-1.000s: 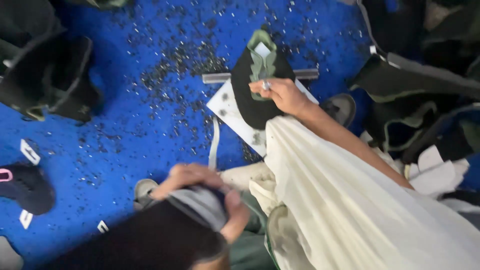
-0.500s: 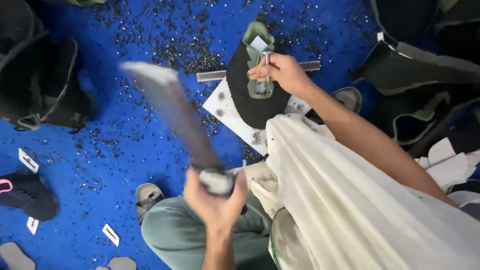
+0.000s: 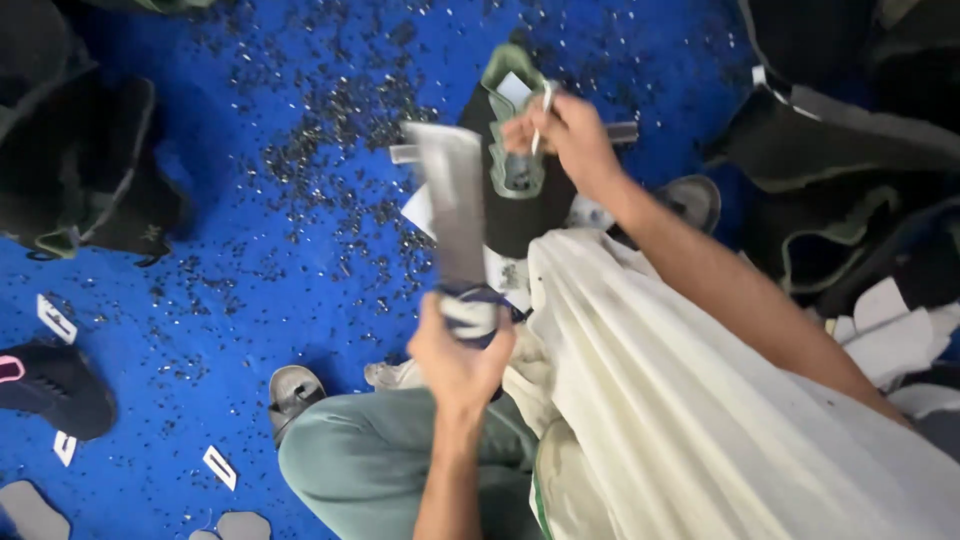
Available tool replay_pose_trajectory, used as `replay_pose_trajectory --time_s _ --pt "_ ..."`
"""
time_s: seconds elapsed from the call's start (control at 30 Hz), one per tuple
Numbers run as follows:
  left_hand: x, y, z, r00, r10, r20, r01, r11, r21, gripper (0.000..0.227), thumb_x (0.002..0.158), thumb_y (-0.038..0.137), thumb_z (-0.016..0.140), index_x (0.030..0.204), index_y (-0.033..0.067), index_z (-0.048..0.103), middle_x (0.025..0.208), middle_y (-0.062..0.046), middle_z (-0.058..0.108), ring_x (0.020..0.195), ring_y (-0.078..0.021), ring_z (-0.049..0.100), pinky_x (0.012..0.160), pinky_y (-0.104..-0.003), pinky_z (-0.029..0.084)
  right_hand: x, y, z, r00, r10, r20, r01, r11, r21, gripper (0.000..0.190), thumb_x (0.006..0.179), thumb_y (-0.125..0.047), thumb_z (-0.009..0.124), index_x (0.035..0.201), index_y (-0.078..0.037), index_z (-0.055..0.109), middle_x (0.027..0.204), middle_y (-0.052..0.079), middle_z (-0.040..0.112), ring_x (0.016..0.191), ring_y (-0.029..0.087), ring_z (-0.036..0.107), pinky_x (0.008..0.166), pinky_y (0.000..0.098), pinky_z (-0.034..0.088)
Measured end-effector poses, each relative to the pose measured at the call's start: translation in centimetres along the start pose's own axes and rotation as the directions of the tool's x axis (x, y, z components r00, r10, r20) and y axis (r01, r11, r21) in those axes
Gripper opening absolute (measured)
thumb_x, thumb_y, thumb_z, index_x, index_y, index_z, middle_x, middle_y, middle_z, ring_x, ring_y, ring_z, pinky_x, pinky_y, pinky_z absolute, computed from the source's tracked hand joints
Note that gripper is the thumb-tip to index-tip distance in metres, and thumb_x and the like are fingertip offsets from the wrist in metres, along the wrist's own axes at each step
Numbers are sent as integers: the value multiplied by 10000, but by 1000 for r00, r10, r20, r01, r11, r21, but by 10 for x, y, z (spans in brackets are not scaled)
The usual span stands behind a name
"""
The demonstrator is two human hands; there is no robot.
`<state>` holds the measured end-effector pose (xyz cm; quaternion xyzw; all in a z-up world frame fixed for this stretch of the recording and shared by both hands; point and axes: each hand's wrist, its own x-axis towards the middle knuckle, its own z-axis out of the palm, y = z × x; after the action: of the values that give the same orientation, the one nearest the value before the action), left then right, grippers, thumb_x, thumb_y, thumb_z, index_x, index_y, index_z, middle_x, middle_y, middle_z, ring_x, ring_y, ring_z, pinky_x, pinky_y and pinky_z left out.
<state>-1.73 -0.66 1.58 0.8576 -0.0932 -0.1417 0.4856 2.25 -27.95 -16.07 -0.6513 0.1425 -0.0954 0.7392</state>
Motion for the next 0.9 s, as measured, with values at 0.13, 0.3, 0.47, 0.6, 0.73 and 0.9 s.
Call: replay_pose_trajectory --time_s 0.13,0.3,0.47,0.6,0.73,0.9 --pt "-1 55 -36 956 234 -179 -256 960 -113 387 669 160 838 950 65 590 806 -50 618 650 -203 620 643 -318 547 20 -11 0 991 136 23 -137 984 111 115 1069 -25 452 1044 -13 564 1125 176 743 1026 255 762 861 332 619" --pt "16 -24 21 916 374 -149 -401 878 -260 337 697 109 806 893 84 533 765 -72 595 646 -240 581 678 -344 524 -1 -23 10 987 -148 57 158 959 -237 135 1025 14 509 1052 46 638 1119 190 749 1027 266 741 871 350 604" --pt "20 -25 38 988 -100 122 77 981 176 422 648 160 885 956 44 621 796 -91 706 745 -269 702 697 -349 540 12 -9 2 967 -256 -1 238 899 -369 143 1038 -9 560 1062 68 679 1085 202 757 1017 279 705 871 361 583" --pt "10 39 -8 1000 -21 15 22 999 -41 358 697 234 820 912 52 600 765 -48 723 677 -199 724 671 -323 596 36 -32 -3 988 94 -125 -72 984 165 134 1050 -72 522 968 -34 622 1055 134 769 961 210 761 863 325 621" --pt "10 64 -29 852 522 30 -446 696 563 591 637 328 838 918 -83 519 680 -136 519 652 -279 589 620 -415 482 37 -17 -1 998 5 -64 -5 1000 3 81 1018 -10 549 970 -4 614 1092 124 762 985 189 769 872 308 620" --pt "31 -40 46 972 229 -45 -227 973 43 360 729 214 803 923 23 568 693 -72 609 616 -208 614 609 -346 522 11 -32 13 948 -318 27 309 893 -326 125 1019 3 602 1101 72 666 1118 145 754 1001 210 737 902 324 598"
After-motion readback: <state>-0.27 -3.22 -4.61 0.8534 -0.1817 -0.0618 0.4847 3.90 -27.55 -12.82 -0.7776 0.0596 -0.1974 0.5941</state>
